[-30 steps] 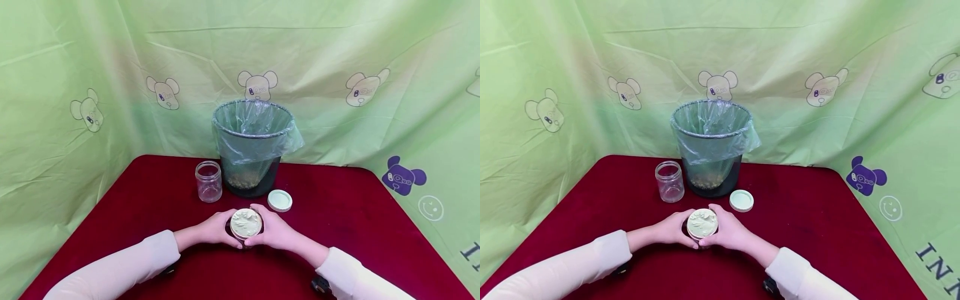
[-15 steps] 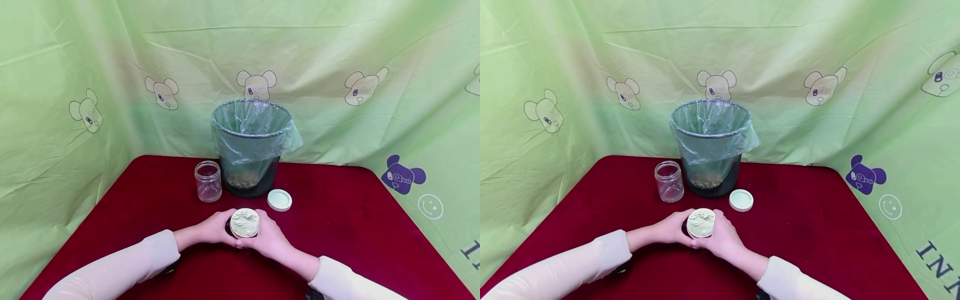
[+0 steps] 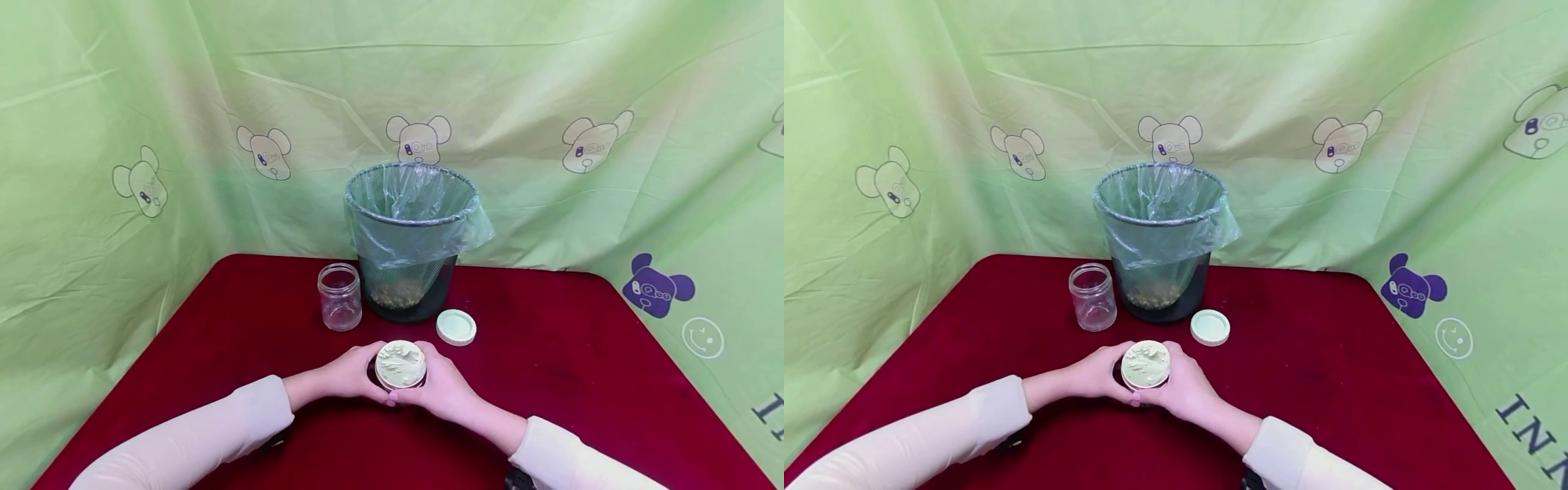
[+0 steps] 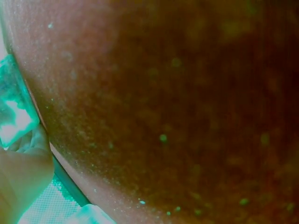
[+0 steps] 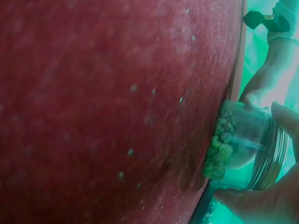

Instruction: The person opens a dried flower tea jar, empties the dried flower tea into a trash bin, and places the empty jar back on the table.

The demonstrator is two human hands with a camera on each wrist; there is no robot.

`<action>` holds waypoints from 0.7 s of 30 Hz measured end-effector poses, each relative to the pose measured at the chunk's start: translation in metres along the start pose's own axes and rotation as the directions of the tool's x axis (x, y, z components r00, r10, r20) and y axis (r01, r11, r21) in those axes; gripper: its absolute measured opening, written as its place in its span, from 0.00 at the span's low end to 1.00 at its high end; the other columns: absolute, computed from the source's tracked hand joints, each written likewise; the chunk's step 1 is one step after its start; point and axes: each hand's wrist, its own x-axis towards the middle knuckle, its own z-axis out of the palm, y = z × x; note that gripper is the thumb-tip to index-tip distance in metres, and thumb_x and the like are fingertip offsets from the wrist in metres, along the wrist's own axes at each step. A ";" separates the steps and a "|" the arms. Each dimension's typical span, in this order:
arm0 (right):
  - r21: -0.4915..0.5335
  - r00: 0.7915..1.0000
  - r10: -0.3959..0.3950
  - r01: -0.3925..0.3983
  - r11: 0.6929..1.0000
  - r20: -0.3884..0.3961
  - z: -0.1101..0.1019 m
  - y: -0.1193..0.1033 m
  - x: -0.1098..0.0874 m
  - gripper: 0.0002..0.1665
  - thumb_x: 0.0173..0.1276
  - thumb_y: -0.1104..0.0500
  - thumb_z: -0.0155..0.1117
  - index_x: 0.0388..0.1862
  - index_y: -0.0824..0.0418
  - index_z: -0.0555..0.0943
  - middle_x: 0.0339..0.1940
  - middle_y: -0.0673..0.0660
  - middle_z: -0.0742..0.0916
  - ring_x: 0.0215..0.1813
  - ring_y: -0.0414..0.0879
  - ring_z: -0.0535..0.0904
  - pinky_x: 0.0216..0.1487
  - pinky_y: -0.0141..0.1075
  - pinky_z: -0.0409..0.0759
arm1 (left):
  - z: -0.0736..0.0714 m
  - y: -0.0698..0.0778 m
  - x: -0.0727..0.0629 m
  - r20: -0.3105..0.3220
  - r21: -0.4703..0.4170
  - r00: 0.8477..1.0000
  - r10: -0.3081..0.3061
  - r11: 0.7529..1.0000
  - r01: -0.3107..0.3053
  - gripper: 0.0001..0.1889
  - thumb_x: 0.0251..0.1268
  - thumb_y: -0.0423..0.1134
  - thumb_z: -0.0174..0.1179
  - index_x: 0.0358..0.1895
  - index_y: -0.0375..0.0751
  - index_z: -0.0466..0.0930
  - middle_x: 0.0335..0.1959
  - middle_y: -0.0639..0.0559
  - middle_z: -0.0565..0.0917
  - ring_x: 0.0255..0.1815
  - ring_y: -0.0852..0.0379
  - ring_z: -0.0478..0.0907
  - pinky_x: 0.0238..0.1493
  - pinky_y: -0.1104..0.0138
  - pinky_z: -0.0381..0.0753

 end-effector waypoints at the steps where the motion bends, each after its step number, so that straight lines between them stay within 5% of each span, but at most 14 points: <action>1: 0.010 1.000 -0.007 0.007 1.000 0.009 -0.001 0.002 0.001 0.48 0.43 0.47 0.83 0.59 0.63 0.70 0.48 0.51 0.83 0.49 0.44 0.79 0.50 0.41 0.77 | 0.000 0.000 0.000 0.001 -0.003 1.000 -0.003 1.000 0.003 0.37 0.37 0.50 0.80 0.56 0.52 0.74 0.45 0.65 0.81 0.48 0.67 0.77 0.53 0.69 0.74; 10: 0.046 0.981 -0.126 0.120 0.992 0.150 -0.014 0.019 0.013 0.46 0.45 0.47 0.81 0.61 0.56 0.71 0.49 0.45 0.82 0.50 0.40 0.78 0.53 0.39 0.75 | -0.002 0.002 0.000 0.011 0.018 1.000 -0.023 1.000 0.022 0.37 0.37 0.48 0.81 0.56 0.50 0.73 0.45 0.64 0.80 0.48 0.66 0.77 0.54 0.68 0.74; 21: 0.161 0.893 -0.244 0.196 0.967 0.379 -0.032 0.035 0.036 0.46 0.48 0.50 0.81 0.65 0.55 0.69 0.54 0.44 0.81 0.56 0.41 0.75 0.59 0.36 0.71 | -0.001 0.004 0.000 0.018 0.027 0.999 -0.035 0.999 0.034 0.39 0.38 0.48 0.81 0.58 0.48 0.72 0.47 0.62 0.80 0.49 0.66 0.75 0.55 0.69 0.73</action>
